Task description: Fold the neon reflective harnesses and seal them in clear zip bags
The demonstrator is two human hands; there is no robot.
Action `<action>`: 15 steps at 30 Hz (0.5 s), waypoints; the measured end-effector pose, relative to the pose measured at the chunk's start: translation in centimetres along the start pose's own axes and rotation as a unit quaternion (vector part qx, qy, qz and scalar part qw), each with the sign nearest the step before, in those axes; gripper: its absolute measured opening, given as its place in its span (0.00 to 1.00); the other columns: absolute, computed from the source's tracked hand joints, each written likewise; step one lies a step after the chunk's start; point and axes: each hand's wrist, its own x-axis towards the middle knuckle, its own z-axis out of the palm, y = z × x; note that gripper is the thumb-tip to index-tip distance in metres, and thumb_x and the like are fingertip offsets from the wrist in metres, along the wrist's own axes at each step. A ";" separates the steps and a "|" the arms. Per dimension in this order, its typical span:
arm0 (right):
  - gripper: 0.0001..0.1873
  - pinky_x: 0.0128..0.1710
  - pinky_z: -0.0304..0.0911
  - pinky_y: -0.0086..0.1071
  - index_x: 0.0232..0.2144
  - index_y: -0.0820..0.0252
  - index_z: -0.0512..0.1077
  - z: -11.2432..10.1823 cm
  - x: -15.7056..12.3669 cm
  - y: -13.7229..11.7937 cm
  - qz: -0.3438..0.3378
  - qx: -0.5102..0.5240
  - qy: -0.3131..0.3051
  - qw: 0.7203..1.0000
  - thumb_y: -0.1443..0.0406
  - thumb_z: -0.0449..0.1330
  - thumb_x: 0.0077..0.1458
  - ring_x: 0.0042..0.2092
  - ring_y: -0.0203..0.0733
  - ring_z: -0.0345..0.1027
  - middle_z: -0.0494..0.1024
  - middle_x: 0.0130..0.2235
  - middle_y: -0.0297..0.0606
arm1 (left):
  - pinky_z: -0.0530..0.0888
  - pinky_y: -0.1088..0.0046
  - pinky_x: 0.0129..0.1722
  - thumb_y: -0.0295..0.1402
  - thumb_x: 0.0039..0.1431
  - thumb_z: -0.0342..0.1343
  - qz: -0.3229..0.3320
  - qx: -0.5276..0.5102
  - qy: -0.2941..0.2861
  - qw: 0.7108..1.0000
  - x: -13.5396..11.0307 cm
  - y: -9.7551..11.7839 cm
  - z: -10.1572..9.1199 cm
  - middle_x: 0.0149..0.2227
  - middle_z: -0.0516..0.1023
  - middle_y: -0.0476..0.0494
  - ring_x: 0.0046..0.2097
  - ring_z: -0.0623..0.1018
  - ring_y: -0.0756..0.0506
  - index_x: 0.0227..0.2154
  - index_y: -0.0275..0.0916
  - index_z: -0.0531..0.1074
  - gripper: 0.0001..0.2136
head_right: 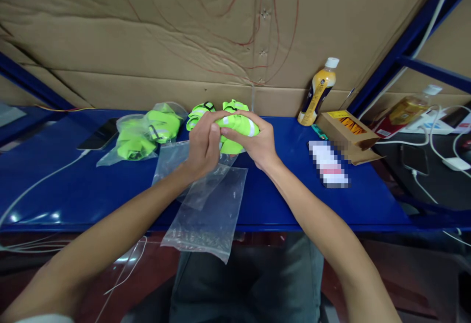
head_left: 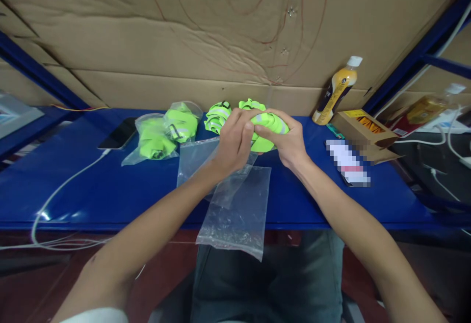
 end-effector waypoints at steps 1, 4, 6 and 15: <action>0.35 0.24 0.78 0.38 0.40 0.51 0.82 -0.1 0.2 0.1 -0.002 0.004 0.011 1.000 0.49 0.87 0.30 0.31 0.41 0.76 0.83 0.37 0.31 | 0.77 0.56 0.57 0.42 0.86 0.37 -0.010 -0.004 -0.004 1.000 0.2 -0.1 0.0 0.52 0.81 0.32 0.54 0.81 0.38 0.59 0.38 0.77 0.24; 0.38 0.23 0.80 0.38 0.42 0.52 0.82 -1.2 1.2 0.2 0.011 0.007 0.048 0.999 0.48 0.87 0.29 0.32 0.43 0.78 0.84 0.38 0.33 | 0.76 0.54 0.61 0.49 0.85 0.36 -0.022 0.019 -0.008 1.000 1.3 -0.2 -1.0 0.58 0.78 0.28 0.60 0.79 0.37 0.62 0.38 0.75 0.27; 0.41 0.24 0.82 0.42 0.45 0.52 0.81 -2.5 2.1 0.1 0.021 0.002 0.078 0.997 0.46 0.87 0.29 0.34 0.47 0.80 0.85 0.40 0.35 | 0.78 0.54 0.57 0.51 0.84 0.38 -0.039 0.073 0.002 0.997 2.0 0.2 -2.4 0.55 0.80 0.29 0.55 0.81 0.36 0.61 0.37 0.75 0.27; 0.44 0.41 0.87 0.59 0.47 0.51 0.80 -6.7 4.4 0.0 0.024 -0.007 0.157 0.987 0.45 0.87 0.28 0.46 0.58 0.85 0.86 0.43 0.38 | 0.81 0.45 0.54 0.62 0.68 0.63 -0.016 0.185 -0.480 0.857 -1.7 7.1 -6.6 0.58 0.83 0.26 0.59 0.82 0.23 0.56 0.37 0.83 0.32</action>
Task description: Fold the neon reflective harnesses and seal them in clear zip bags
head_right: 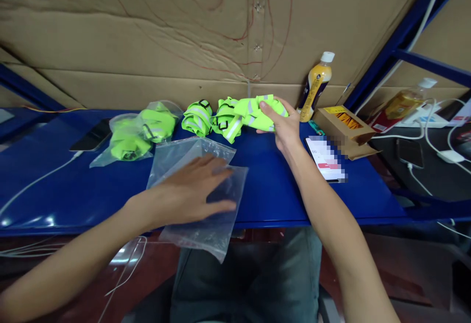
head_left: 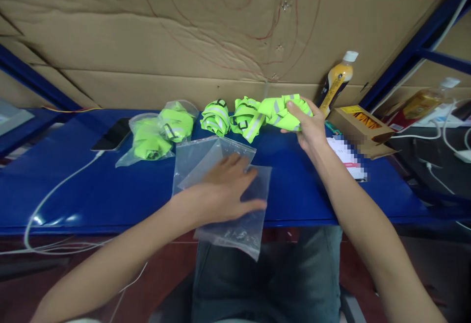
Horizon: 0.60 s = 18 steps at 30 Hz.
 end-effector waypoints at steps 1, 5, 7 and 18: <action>0.43 0.42 0.87 0.59 0.47 0.51 0.80 0.0 0.0 0.0 0.001 -0.001 -0.002 1.000 0.44 0.86 0.28 0.47 0.59 0.85 0.86 0.44 0.38 | 0.79 0.43 0.61 0.61 0.65 0.68 0.063 -0.028 -0.026 0.997 -0.5 0.3 0.5 0.67 0.77 0.27 0.67 0.76 0.22 0.64 0.41 0.79 0.35; 0.44 0.42 0.87 0.58 0.46 0.52 0.80 0.3 -0.3 -0.1 0.004 0.008 -0.013 1.000 0.44 0.87 0.27 0.46 0.57 0.84 0.86 0.44 0.39 | 0.73 0.41 0.68 0.52 0.64 0.74 0.123 -0.058 -0.051 0.989 -0.5 0.3 2.2 0.72 0.71 0.31 0.73 0.69 0.23 0.71 0.49 0.74 0.36; 0.45 0.40 0.88 0.56 0.46 0.52 0.80 0.2 -0.3 -0.3 0.005 0.013 -0.011 1.000 0.44 0.87 0.26 0.45 0.56 0.84 0.86 0.44 0.38 | 0.76 0.45 0.66 0.45 0.73 0.67 0.109 -0.021 -0.036 0.993 0.6 0.1 2.3 0.63 0.78 0.32 0.66 0.77 0.27 0.64 0.45 0.79 0.22; 0.44 0.39 0.87 0.55 0.50 0.51 0.78 -0.6 0.5 -0.1 -0.001 0.001 -0.010 1.000 0.42 0.84 0.33 0.49 0.58 0.85 0.87 0.49 0.40 | 0.80 0.46 0.44 0.49 0.79 0.48 -0.261 0.076 0.114 0.956 8.8 -7.0 0.3 0.38 0.83 0.22 0.43 0.85 0.23 0.47 0.29 0.81 0.26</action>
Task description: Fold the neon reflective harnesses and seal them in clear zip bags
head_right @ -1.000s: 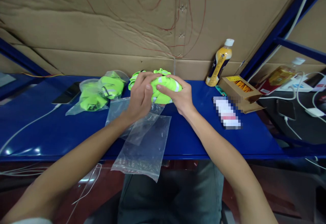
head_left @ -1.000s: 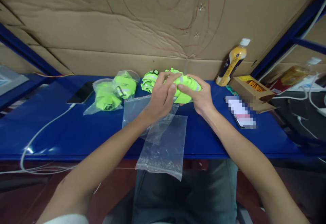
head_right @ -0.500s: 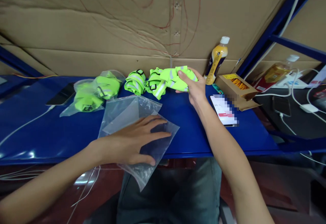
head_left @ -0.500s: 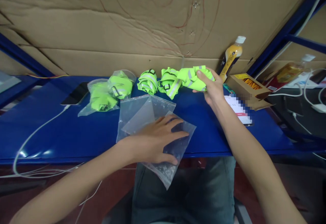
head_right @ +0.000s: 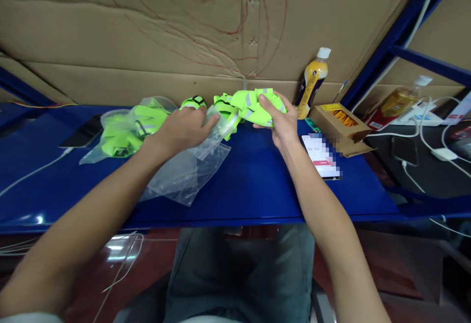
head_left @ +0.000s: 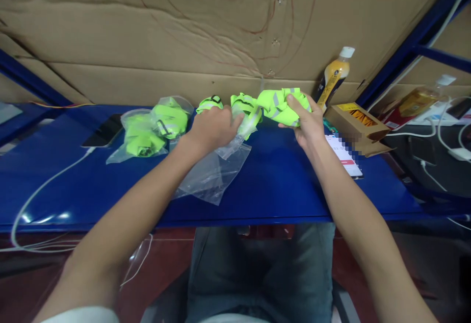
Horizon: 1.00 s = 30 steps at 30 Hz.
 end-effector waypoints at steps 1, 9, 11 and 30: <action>0.44 0.40 0.87 0.55 0.50 0.50 0.79 0.0 0.0 0.0 0.000 -0.002 -0.005 1.000 0.42 0.84 0.33 0.48 0.58 0.85 0.87 0.49 0.40 | 0.80 0.45 0.44 0.54 0.78 0.48 -0.002 -0.027 0.005 1.000 -0.2 0.0 0.1 0.37 0.83 0.23 0.42 0.85 0.23 0.48 0.29 0.81 0.29; 0.43 0.47 0.86 0.59 0.51 0.52 0.78 -0.9 1.1 0.6 -0.008 -0.007 -0.003 1.000 0.42 0.83 0.37 0.53 0.61 0.84 0.86 0.50 0.41 | 0.74 0.39 0.62 0.50 0.67 0.69 0.288 -0.032 0.109 0.951 -6.7 2.3 -1.9 0.56 0.78 0.25 0.62 0.75 0.21 0.57 0.36 0.77 0.26; 0.44 0.48 0.85 0.58 0.53 0.53 0.78 -1.1 1.3 0.9 -0.012 -0.019 -0.006 1.000 0.41 0.83 0.38 0.56 0.63 0.83 0.86 0.51 0.42 | 0.77 0.46 0.57 0.43 0.71 0.65 0.355 0.041 0.065 0.932 -7.4 2.4 -1.4 0.50 0.79 0.27 0.59 0.77 0.24 0.50 0.35 0.79 0.16; 0.40 0.46 0.85 0.59 0.47 0.50 0.80 -0.6 0.9 0.3 -0.011 0.012 -0.002 1.000 0.44 0.85 0.33 0.52 0.61 0.84 0.86 0.46 0.38 | 0.75 0.59 0.34 0.27 0.71 0.52 0.133 0.048 -0.067 0.988 -4.8 3.1 0.8 0.40 0.84 0.31 0.43 0.86 0.29 0.42 0.33 0.82 0.11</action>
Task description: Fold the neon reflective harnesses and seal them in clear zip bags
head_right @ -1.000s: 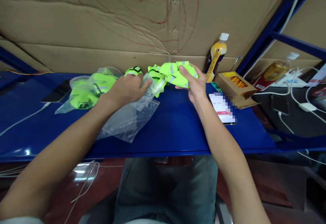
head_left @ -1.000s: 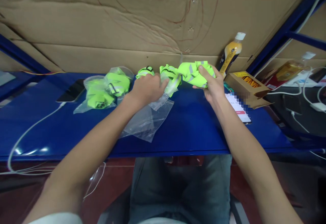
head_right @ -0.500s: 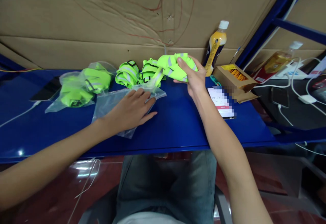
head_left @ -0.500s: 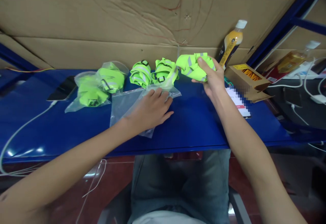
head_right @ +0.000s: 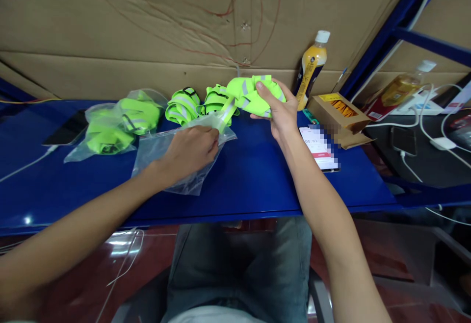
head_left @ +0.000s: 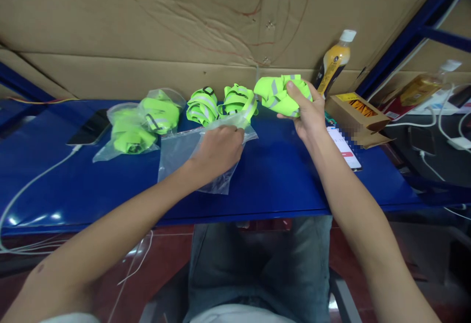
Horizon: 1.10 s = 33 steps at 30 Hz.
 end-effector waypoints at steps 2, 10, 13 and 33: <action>0.41 0.47 0.85 0.58 0.48 0.51 0.80 0.1 -0.1 -0.2 0.002 0.005 -0.004 1.000 0.46 0.85 0.33 0.52 0.60 0.84 0.85 0.45 0.37 | 0.75 0.58 0.33 0.27 0.70 0.54 0.019 0.020 0.002 1.000 -0.1 -0.2 0.0 0.41 0.84 0.29 0.44 0.86 0.28 0.44 0.32 0.82 0.11; 0.40 0.43 0.86 0.59 0.47 0.49 0.80 0.5 -0.9 -0.3 -0.011 -0.026 -0.022 0.999 0.41 0.83 0.35 0.52 0.61 0.84 0.86 0.49 0.39 | 0.74 0.60 0.34 0.24 0.70 0.52 0.016 0.013 -0.038 0.999 0.2 -0.7 0.1 0.38 0.85 0.31 0.40 0.87 0.29 0.41 0.34 0.83 0.12; 0.41 0.42 0.86 0.57 0.49 0.50 0.80 0.9 -1.3 -0.1 -0.010 -0.028 -0.037 0.999 0.41 0.83 0.36 0.50 0.59 0.84 0.86 0.50 0.40 | 0.74 0.60 0.32 0.30 0.71 0.54 0.022 0.013 0.001 1.000 0.0 -0.7 0.1 0.38 0.85 0.31 0.41 0.87 0.29 0.40 0.34 0.82 0.11; 0.46 0.25 0.82 0.42 0.51 0.51 0.78 2.9 -3.3 0.2 0.048 -0.007 -0.084 0.995 0.44 0.86 0.31 0.37 0.50 0.83 0.86 0.45 0.39 | 0.77 0.61 0.37 0.41 0.79 0.53 -0.059 0.021 -0.083 0.995 0.2 -1.0 0.2 0.43 0.87 0.30 0.46 0.88 0.27 0.52 0.34 0.81 0.17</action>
